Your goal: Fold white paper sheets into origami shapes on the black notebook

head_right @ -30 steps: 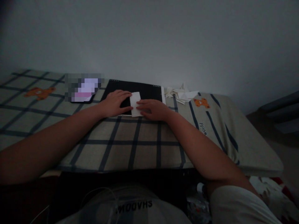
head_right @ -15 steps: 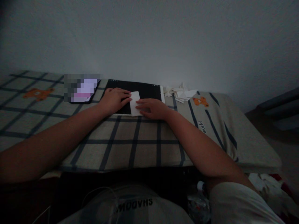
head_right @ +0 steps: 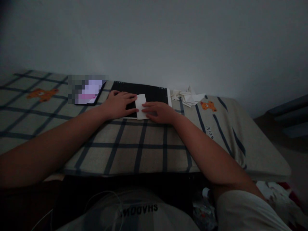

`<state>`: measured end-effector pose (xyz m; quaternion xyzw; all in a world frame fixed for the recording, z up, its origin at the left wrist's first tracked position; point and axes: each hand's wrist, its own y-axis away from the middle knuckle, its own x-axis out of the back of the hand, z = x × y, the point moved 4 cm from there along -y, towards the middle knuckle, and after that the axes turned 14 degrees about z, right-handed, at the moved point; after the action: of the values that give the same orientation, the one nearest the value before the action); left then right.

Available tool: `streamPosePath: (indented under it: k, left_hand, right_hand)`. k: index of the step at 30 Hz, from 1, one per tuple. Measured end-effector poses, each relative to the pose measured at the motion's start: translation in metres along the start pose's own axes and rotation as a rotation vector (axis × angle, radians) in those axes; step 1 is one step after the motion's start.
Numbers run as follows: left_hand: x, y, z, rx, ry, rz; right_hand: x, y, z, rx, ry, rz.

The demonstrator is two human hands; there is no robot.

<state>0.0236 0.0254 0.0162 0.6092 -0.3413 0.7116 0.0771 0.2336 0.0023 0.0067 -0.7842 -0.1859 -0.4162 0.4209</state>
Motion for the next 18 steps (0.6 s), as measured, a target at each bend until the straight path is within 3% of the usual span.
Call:
streamPosePath:
  k: [6, 12, 18]
  left_hand:
    - [-0.002, 0.006, 0.003, 0.000, 0.002, -0.067]
    - [0.000, 0.007, 0.009, -0.063, 0.029, 0.003]
    - [-0.005, 0.006, 0.010, -0.080, 0.036, -0.085]
  right_hand:
    - [-0.002, 0.000, 0.001, 0.004, 0.024, 0.006]
    - [-0.009, -0.003, 0.006, -0.006, 0.108, 0.016]
    - [-0.009, -0.003, 0.008, -0.020, 0.102, -0.010]
